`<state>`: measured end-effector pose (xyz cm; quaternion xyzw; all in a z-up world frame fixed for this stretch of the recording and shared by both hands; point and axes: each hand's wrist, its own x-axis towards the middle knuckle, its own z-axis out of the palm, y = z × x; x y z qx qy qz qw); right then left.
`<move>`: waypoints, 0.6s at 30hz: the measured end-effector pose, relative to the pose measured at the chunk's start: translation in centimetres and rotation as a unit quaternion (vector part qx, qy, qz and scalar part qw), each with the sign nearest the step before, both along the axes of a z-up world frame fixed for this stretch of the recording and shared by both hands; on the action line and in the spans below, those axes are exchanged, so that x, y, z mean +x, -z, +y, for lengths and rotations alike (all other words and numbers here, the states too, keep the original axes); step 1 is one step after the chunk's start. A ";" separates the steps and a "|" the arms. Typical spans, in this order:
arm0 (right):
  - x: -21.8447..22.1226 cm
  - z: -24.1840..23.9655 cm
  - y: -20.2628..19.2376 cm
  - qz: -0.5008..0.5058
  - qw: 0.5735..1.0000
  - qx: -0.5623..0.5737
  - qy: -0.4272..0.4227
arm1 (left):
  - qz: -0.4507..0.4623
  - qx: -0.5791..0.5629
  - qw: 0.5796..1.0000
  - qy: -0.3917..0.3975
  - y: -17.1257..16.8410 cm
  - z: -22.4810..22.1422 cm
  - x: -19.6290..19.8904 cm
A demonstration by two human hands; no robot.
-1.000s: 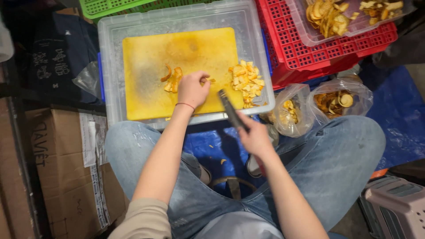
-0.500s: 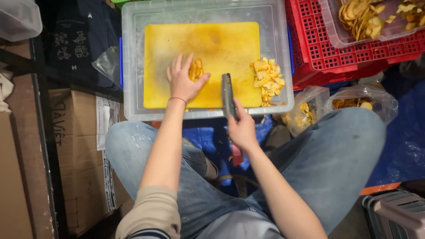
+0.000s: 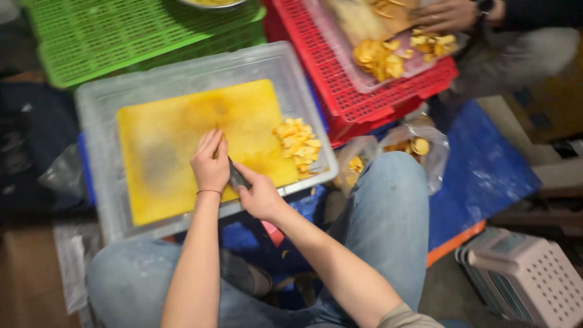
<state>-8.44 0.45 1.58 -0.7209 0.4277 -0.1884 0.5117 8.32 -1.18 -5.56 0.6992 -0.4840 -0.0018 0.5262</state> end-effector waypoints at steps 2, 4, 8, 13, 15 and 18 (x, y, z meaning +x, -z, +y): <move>-2.6 -2.2 -2.3 0.008 0.999 -0.043 0.004 | 0.008 -0.018 1.000 0.024 -3.1 -2.5 -2.7; -5.4 -5.2 -5.5 0.016 0.996 -0.090 0.008 | 0.015 -0.041 0.998 0.048 -6.2 -6.4 -5.6; -12.6 -12.0 -11.8 0.071 0.980 -0.176 0.054 | 0.022 -0.143 0.977 0.154 -11.2 -16.5 -12.5; -19.2 -17.2 -21.7 0.118 0.981 -0.021 0.150 | 0.045 -0.087 0.955 0.281 -10.7 -30.7 -20.2; -22.3 -19.3 -21.1 0.180 0.958 -0.004 0.225 | -0.002 -0.081 0.946 0.314 -8.8 -35.2 -23.3; -26.6 -22.1 -18.3 0.154 0.925 -0.043 0.345 | -0.192 -0.047 0.929 0.313 -4.6 -39.6 -24.1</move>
